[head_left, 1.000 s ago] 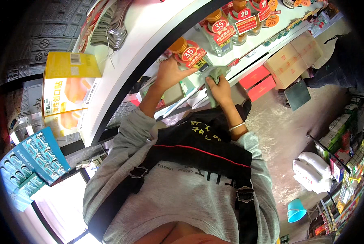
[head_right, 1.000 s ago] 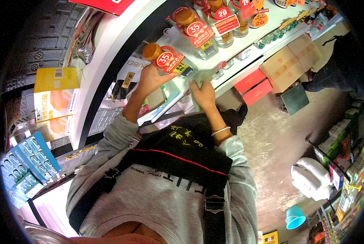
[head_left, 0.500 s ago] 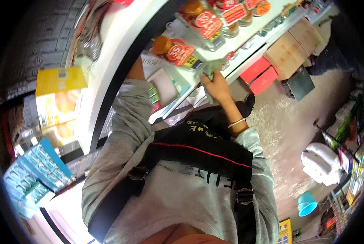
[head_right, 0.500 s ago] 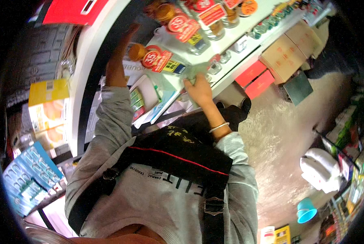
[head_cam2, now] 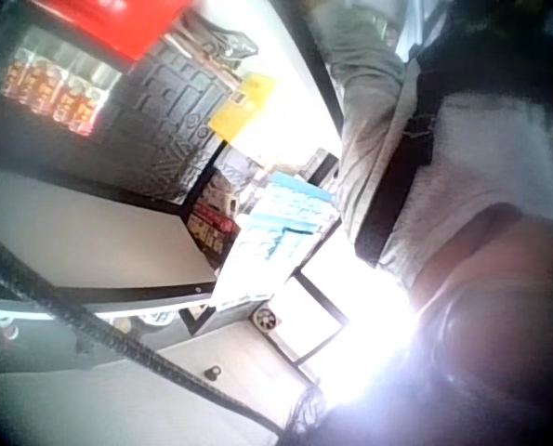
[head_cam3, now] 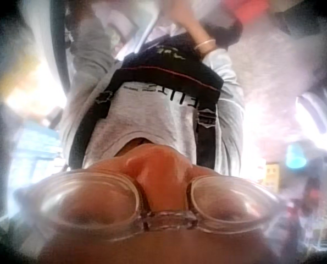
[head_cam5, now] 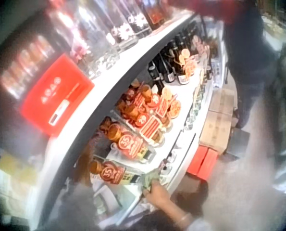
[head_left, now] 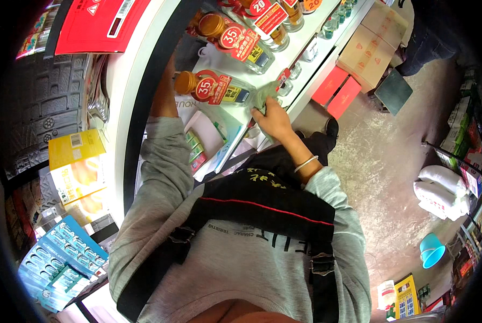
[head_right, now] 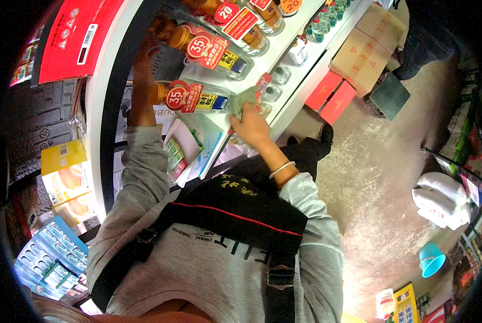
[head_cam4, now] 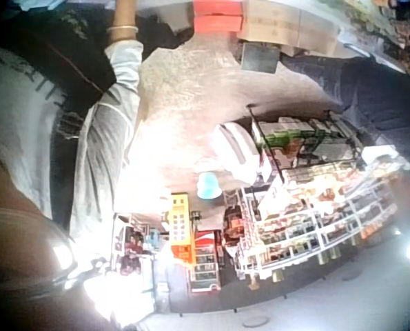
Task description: The person wipes the shelves in a store using a cloth. They move bottles and other items to clean the surfaces and then place them back.
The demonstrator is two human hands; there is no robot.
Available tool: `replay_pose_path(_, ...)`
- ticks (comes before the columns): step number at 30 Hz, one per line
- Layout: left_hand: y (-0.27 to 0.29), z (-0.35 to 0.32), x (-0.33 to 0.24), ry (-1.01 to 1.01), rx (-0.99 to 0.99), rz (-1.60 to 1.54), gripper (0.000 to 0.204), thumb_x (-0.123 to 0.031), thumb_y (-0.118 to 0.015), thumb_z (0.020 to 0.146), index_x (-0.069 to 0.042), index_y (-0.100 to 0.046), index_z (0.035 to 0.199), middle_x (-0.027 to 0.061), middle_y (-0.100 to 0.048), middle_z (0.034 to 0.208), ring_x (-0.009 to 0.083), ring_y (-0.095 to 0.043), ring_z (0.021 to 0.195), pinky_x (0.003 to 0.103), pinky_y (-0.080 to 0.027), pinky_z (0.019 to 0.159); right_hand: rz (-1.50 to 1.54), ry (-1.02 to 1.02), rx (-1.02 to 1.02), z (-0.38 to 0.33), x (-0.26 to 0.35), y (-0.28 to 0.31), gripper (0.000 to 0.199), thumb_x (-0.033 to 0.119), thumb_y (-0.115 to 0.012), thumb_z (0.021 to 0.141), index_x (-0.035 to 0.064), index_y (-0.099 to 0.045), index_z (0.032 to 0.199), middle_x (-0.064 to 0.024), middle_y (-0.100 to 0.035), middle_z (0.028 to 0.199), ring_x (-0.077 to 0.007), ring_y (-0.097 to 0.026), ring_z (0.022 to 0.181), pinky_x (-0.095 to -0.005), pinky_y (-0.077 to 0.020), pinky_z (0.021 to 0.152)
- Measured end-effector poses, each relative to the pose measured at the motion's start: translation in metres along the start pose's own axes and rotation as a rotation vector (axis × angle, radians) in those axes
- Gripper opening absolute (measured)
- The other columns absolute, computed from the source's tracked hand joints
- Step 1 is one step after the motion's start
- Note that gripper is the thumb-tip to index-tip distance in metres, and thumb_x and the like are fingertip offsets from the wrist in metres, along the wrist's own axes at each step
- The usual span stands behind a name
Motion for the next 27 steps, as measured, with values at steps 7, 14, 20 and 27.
replay_pose_path(7, -0.041, 0.001, -0.009, 0.151, -0.426, 0.431, 0.041, -0.036, -0.047, 0.094, -0.007, -0.056, 0.121, 0.0099, -0.061, 0.111, 0.0180, -0.062, 0.088, 0.028, -0.051, 0.077, -0.039, -0.022, -0.062, 0.006, -0.008, -0.002, 0.043, 0.034, -0.063, 0.079, -0.0026, -0.050, 0.099, -0.0255, -0.057, 0.097, -0.0415, -0.056, 0.092, -0.0455, -0.0445, 0.080)
replay_pose_path(14, -0.030, 0.002, -0.005, -0.050, -0.473, 0.558, 0.036, -0.026, -0.056, 0.087, -0.010, -0.057, 0.119, 0.0102, -0.061, 0.111, 0.0214, -0.062, 0.092, 0.031, -0.052, 0.077, 0.015, -0.026, -0.079, 0.006, -0.004, -0.004, 0.044, 0.033, -0.063, 0.080, -0.0028, -0.049, 0.100, -0.0253, -0.056, 0.098, -0.0415, -0.055, 0.094, -0.0451, -0.0439, 0.080)
replay_pose_path(20, -0.017, 0.036, 0.005, -0.244, -0.357, 0.441, 0.037, -0.017, -0.064, 0.081, -0.015, -0.058, 0.118, 0.0099, -0.060, 0.112, 0.0248, -0.061, 0.095, 0.033, -0.053, 0.078, 0.052, -0.011, -0.119, 0.005, -0.005, -0.005, 0.045, 0.033, -0.063, 0.080, -0.0028, -0.048, 0.102, -0.0247, -0.056, 0.100, -0.0413, -0.055, 0.095, -0.0446, -0.0438, 0.081)
replay_pose_path(27, 0.054, 0.074, 0.053, -0.819, -0.190, 1.173, 0.045, -0.012, -0.070, 0.074, -0.019, -0.059, 0.117, 0.0091, -0.060, 0.113, 0.0283, -0.060, 0.096, 0.037, -0.052, 0.080, 0.041, -0.008, -0.084, 0.002, -0.003, -0.011, 0.045, 0.034, -0.063, 0.079, -0.0023, -0.049, 0.102, -0.0241, -0.057, 0.100, -0.0409, -0.056, 0.095, -0.0447, -0.0443, 0.080)
Point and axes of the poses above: each hand's wrist, its own z-axis towards the middle knuckle, its own y-axis out of the back of the hand, x = y × z, the point moved 1 cm from there along z, towards the middle knuckle
